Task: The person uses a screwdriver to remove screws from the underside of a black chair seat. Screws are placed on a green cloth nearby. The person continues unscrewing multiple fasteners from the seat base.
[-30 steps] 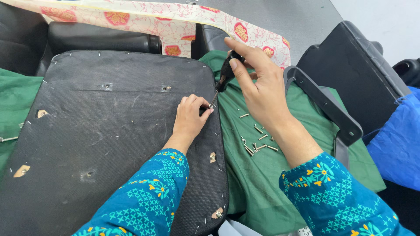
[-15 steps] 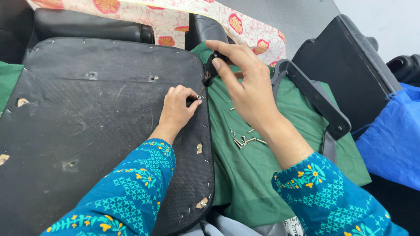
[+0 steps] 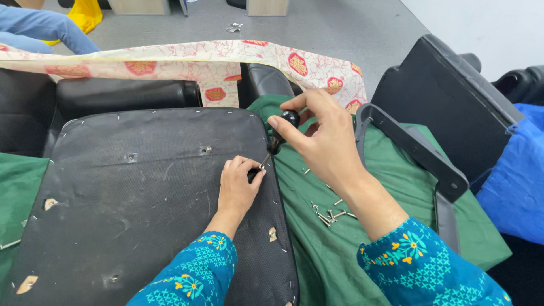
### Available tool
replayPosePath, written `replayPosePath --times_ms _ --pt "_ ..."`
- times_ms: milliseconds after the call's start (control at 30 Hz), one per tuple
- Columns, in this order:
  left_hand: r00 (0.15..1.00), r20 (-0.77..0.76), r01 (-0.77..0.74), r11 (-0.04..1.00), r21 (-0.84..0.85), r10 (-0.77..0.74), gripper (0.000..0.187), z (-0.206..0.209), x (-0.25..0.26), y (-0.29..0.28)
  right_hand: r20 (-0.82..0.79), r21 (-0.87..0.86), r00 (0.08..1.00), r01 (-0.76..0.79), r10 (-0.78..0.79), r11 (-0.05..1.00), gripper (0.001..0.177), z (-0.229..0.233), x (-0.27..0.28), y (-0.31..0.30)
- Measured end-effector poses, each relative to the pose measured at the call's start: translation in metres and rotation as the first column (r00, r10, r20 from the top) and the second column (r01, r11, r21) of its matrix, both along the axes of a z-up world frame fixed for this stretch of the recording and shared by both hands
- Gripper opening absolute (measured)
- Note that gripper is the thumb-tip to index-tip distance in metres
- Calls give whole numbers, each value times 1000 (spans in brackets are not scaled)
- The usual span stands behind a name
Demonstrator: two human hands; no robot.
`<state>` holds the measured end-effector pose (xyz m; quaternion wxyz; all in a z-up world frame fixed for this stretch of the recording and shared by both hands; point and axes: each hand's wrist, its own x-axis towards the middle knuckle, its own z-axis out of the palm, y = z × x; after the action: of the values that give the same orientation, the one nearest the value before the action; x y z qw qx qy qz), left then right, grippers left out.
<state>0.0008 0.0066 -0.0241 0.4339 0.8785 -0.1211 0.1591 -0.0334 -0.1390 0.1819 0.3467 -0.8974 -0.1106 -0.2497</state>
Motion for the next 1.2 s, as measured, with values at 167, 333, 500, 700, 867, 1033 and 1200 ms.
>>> replayPosePath --times_ms 167,333,500,700,867,1033,1200 --pt "1000 -2 -15 999 -34 15 15 -3 0 -1 -81 -2 996 -25 24 1000 28 -3 13 -4" --pt "1000 -10 -15 999 -42 15 14 -4 1 -2 11 -183 989 -146 150 972 20 -10 20 -5" --pt "1000 -3 -15 998 -61 15 13 -1 -2 -1 102 -143 925 -350 365 926 32 -8 22 -5" --pt "1000 -13 -16 999 -51 15 15 1 -3 -2 -231 54 955 -180 188 982 33 -5 23 8" --pt "1000 -1 -13 999 -49 13 13 0 -3 -1 -29 -55 977 -214 213 975 24 -11 22 11" --pt "1000 -22 -16 999 -44 15 13 -2 -2 -2 126 -31 941 -313 314 949 29 -17 21 8" --pt "1000 15 5 1000 -9 -5 14 -3 -5 0 66 -24 966 -250 251 968 25 -14 21 8"
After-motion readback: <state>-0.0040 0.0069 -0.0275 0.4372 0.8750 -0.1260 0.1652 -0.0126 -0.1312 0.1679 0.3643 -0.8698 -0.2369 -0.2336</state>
